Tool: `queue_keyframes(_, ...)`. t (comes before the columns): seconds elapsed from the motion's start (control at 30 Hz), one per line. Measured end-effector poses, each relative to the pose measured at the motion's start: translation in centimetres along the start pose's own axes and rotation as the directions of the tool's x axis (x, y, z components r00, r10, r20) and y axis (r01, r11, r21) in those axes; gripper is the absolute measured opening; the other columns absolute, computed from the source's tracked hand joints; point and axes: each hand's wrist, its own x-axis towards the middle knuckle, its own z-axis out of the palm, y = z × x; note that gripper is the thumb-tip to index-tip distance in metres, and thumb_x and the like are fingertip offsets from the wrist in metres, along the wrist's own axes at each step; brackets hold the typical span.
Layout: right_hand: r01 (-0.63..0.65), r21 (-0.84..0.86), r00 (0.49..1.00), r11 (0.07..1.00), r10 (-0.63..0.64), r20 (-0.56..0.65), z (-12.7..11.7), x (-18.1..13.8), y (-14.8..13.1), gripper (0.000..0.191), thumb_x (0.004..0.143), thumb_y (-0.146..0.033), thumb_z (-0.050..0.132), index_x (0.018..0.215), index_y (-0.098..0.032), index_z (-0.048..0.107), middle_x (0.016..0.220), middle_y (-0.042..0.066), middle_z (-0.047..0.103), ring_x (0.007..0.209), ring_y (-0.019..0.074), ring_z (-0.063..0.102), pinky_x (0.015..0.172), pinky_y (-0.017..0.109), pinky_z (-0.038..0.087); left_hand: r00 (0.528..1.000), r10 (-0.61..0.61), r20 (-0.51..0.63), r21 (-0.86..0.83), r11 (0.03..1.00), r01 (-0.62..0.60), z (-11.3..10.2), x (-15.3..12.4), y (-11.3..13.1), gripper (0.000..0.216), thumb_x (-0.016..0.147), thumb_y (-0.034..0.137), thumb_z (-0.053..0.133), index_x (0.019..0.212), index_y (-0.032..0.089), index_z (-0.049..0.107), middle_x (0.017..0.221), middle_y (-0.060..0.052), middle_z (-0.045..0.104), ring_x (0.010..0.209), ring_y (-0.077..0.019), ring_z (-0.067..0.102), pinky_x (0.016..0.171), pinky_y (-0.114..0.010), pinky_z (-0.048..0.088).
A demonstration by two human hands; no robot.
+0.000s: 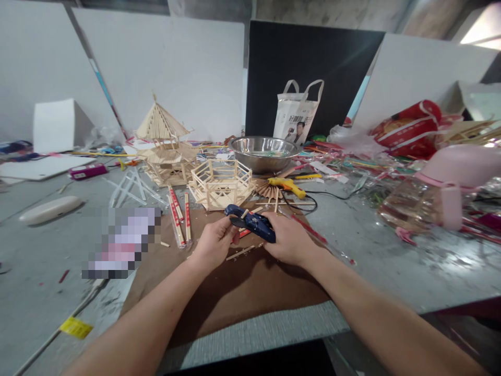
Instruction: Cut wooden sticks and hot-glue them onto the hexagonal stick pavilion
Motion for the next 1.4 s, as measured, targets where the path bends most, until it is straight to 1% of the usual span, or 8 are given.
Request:
queue_keyframes(0.23, 0.004, -0.006, 1.0, 1.0, -0.004, 0.009, 0.14, 0.0, 0.22, 0.048, 0.06, -0.022, 0.047, 0.108, -0.017, 0.043, 0.098, 0.005, 0.055, 0.087, 0.0197, 0.05, 0.072, 0.028, 0.034, 0.999, -0.02, 0.041, -0.07, 0.997, 0.023, -0.23, 0.04, 0.43, 0.038, 0.079, 0.035, 0.03, 0.052, 0.013, 0.047, 0.047, 0.004, 0.038, 0.044, -0.0052, 0.032, 0.047, -0.017, 0.027)
queue_keyframes(0.57, 0.001, -0.038, 1.0, 0.999, -0.002, -0.008, 0.06, -0.18, 0.02, 0.047, 0.061, -0.022, 0.048, 0.107, -0.019, 0.043, 0.099, 0.004, 0.056, 0.086, 0.02, 0.052, 0.071, 0.028, 0.036, 0.999, -0.025, 0.021, -0.074, 0.997, 0.027, -0.21, 0.1, 0.18, 0.036, 0.078, 0.035, 0.033, 0.052, 0.014, 0.046, 0.045, 0.005, 0.037, 0.041, -0.0044, 0.03, 0.046, -0.017, 0.026)
queue_keyframes(0.83, -0.035, -0.12, 0.999, 0.992, 0.037, 0.013, 0.16, -0.47, -0.24, 0.033, 0.064, -0.029, 0.046, 0.095, -0.019, 0.047, 0.083, 0.004, 0.061, 0.077, 0.0206, 0.055, 0.061, 0.027, 0.034, 0.999, -0.038, 0.004, -0.104, 0.994, 0.038, -0.12, 0.12, -0.02, 0.036, 0.078, 0.037, 0.034, 0.053, 0.014, 0.047, 0.044, 0.005, 0.036, 0.041, -0.0043, 0.03, 0.043, -0.016, 0.025)
queue_keyframes(1.0, -0.069, -0.14, 0.997, 0.988, 0.072, 0.014, 0.11, -0.6, -0.5, 0.028, 0.066, -0.03, 0.044, 0.091, -0.018, 0.048, 0.076, 0.004, 0.061, 0.071, 0.0195, 0.056, 0.057, 0.026, 0.032, 0.999, -0.045, -0.027, -0.124, 0.991, 0.041, -0.14, 0.16, 0.39, 0.03, 0.076, 0.035, 0.037, 0.057, 0.014, 0.048, 0.044, 0.006, 0.037, 0.041, -0.0045, 0.031, 0.043, -0.016, 0.025)
queue_keyframes(1.1, -0.091, -0.142, 0.996, 0.986, 0.092, 0.005, -0.05, -0.6, -0.51, 0.028, 0.066, -0.03, 0.044, 0.091, -0.018, 0.048, 0.076, 0.004, 0.061, 0.071, 0.0197, 0.056, 0.057, 0.026, 0.032, 0.997, -0.062, -0.054, -0.11, 0.992, 0.056, -0.18, 0.2, 0.69, 0.027, 0.074, 0.035, 0.039, 0.061, 0.014, 0.05, 0.046, 0.006, 0.04, 0.042, -0.0051, 0.032, 0.043, -0.016, 0.026)
queue_keyframes(1.23, -0.12, -0.123, 0.992, 0.985, 0.122, 0.01, -0.18, -0.53, -0.48, 0.035, 0.065, -0.03, 0.046, 0.098, -0.019, 0.047, 0.079, 0.005, 0.061, 0.073, 0.0197, 0.056, 0.059, 0.026, 0.032, 0.995, -0.062, -0.081, -0.048, 0.997, 0.059, -0.25, 0.18, 0.7, 0.031, 0.075, 0.037, 0.037, 0.059, 0.014, 0.049, 0.047, 0.004, 0.042, 0.045, -0.0057, 0.034, 0.045, -0.017, 0.027)
queue_keyframes(1.3, -0.11, -0.097, 0.994, 0.989, 0.111, 0.006, -0.15, -0.49, -0.4, 0.039, 0.064, -0.03, 0.047, 0.101, -0.019, 0.046, 0.084, 0.004, 0.061, 0.077, 0.0203, 0.055, 0.062, 0.027, 0.033, 0.997, -0.035, -0.071, -0.036, 0.999, 0.033, -0.31, 0.15, 0.58, 0.032, 0.076, 0.037, 0.036, 0.059, 0.014, 0.048, 0.048, 0.004, 0.042, 0.047, -0.0057, 0.035, 0.047, -0.017, 0.027)
queue_keyframes(1.4, -0.066, -0.047, 0.998, 0.997, 0.066, -0.009, -0.02, -0.41, -0.1, 0.042, 0.063, -0.028, 0.048, 0.105, -0.02, 0.043, 0.093, 0.004, 0.058, 0.084, 0.0205, 0.053, 0.067, 0.028, 0.035, 0.999, -0.014, -0.041, -0.08, 0.997, 0.011, -0.38, 0.11, 0.3, 0.031, 0.077, 0.037, 0.036, 0.058, 0.014, 0.046, 0.048, 0.005, 0.039, 0.046, -0.0052, 0.034, 0.046, -0.017, 0.026)
